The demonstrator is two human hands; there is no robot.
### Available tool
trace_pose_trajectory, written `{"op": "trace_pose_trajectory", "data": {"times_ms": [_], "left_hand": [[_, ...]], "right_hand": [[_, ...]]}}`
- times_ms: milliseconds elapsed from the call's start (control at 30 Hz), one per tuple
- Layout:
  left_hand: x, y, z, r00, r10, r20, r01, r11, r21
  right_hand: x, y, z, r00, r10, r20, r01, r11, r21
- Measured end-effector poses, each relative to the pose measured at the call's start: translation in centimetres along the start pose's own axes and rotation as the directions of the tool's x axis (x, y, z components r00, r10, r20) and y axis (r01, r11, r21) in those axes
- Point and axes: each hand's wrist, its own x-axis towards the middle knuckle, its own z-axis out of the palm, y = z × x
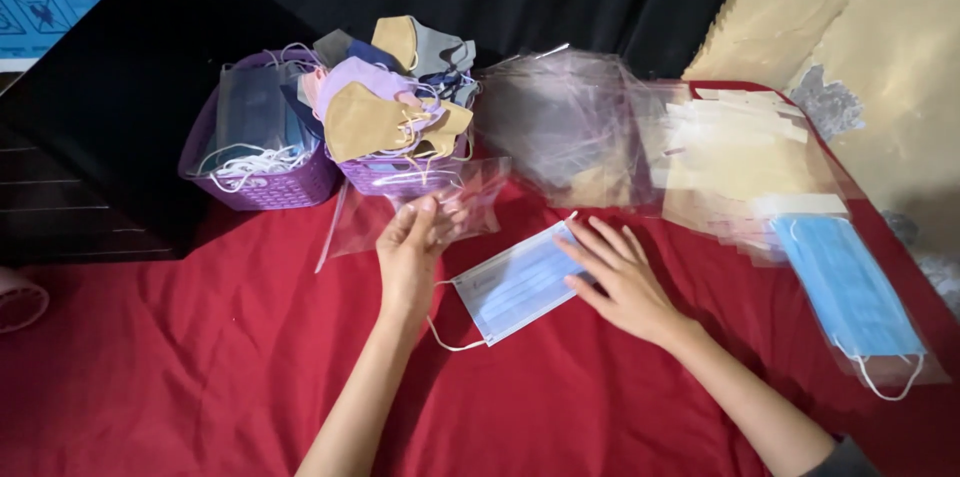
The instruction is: The person is individually packing blue surgical masks into clear plastic sleeves on a red surface.
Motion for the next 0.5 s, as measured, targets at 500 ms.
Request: {"op": "trace_pose_trajectory", "data": {"times_ms": [500], "left_hand": [[-0.4,-0.3,0.3,1.0,-0.016,0.02,0.016,1.0,0.015]], "right_hand": [[-0.1,-3.1,-0.1,0.967,-0.15,-0.206,0.174,0.979,0.105]]}}
